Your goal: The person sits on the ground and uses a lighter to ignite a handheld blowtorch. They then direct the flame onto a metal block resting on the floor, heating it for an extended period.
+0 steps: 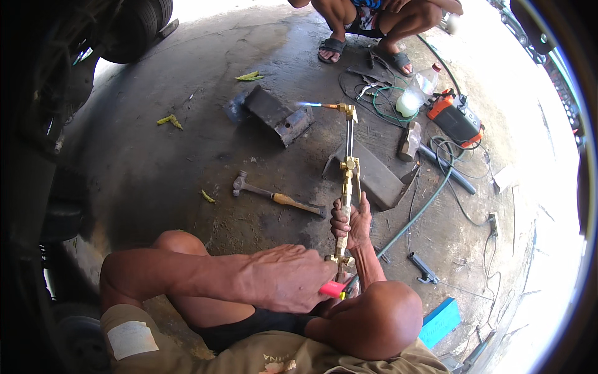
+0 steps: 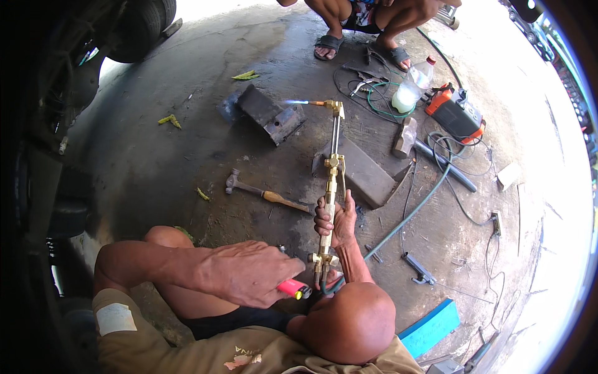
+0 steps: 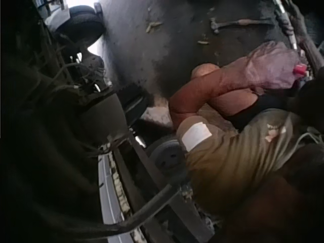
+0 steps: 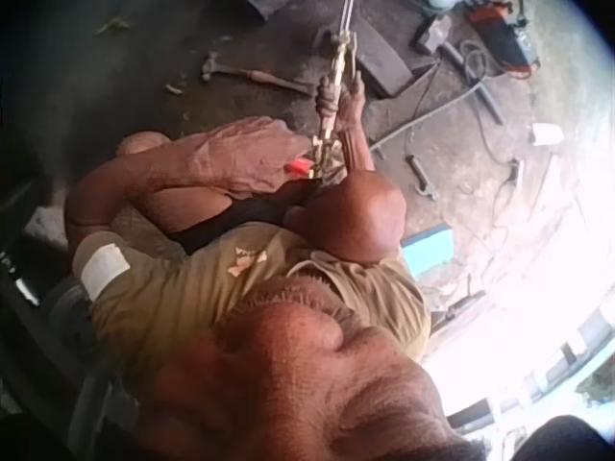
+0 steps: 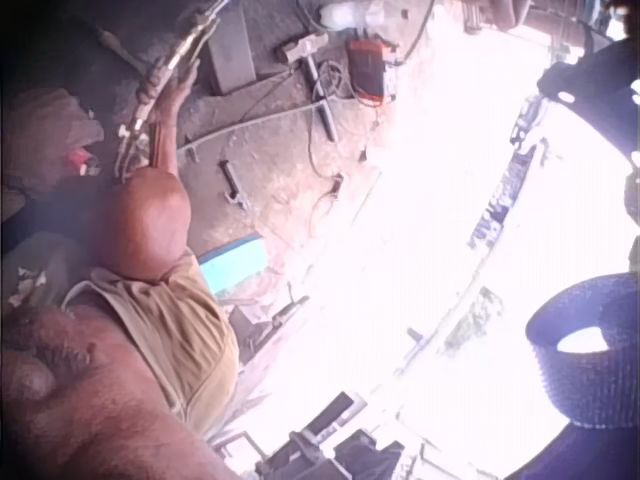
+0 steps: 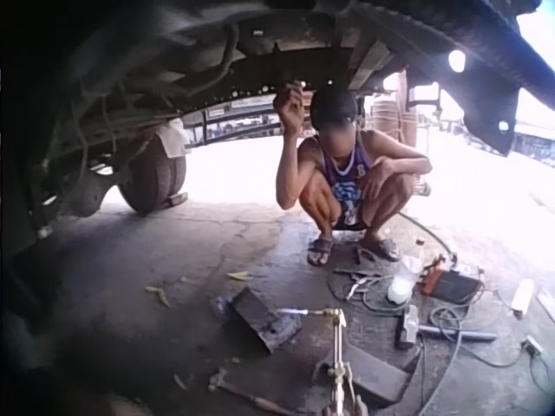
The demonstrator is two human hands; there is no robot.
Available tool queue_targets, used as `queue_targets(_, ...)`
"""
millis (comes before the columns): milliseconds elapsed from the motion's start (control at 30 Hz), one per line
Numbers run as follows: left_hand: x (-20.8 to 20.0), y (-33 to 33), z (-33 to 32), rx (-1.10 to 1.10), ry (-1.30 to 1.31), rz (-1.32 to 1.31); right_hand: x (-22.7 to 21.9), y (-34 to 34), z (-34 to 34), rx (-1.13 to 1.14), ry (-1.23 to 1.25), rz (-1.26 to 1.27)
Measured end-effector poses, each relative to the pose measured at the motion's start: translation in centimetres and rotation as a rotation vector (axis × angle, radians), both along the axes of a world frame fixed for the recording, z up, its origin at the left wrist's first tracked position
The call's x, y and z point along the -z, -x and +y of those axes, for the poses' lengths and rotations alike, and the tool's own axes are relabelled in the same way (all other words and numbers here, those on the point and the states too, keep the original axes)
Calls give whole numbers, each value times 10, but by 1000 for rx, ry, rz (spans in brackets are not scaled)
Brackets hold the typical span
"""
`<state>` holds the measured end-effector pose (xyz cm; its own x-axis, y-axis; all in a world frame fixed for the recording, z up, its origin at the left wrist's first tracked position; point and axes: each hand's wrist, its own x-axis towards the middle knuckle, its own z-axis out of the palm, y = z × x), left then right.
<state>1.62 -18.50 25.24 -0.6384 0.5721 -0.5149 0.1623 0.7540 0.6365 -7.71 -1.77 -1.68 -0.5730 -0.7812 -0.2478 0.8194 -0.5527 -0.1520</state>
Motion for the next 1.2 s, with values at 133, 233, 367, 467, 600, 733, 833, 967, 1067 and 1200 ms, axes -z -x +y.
queue_targets(133, -33, -9, -20, 55, -297, -160, -2, 1, 11, 15, 114, -70)
queue_targets(233, -22, -11, -29, 98, -809, -125, -1, 3, 19, 38, 185, -107)
queue_targets(367, -23, -23, -35, 104, -1346, -156, -1, 1, 16, 54, 257, -140)
queue_targets(467, -25, -19, -41, 188, -1480, -143, -6, 3, 18, 60, 209, -127)
queue_targets(600, -22, 4, -51, 505, -1511, -207, -12, 6, 15, 59, -64, -13)
queue_targets(733, -21, -14, -60, 117, -1298, -208, -20, -1, -5, 11, -378, 100)
queue_targets(833, -16, -14, -52, 28, -1027, -44, -23, -6, -18, -24, -552, 140)
queue_targets(967, 2, -21, -33, 44, -753, 312, -18, -13, -36, -53, -724, 219)
queue_targets(1067, 7, -19, -25, 112, -492, 468, -10, -16, -41, -42, -881, 323)
queue_targets(1200, 14, -19, -18, 200, -214, 531, -6, -22, -46, -75, -1221, 767)
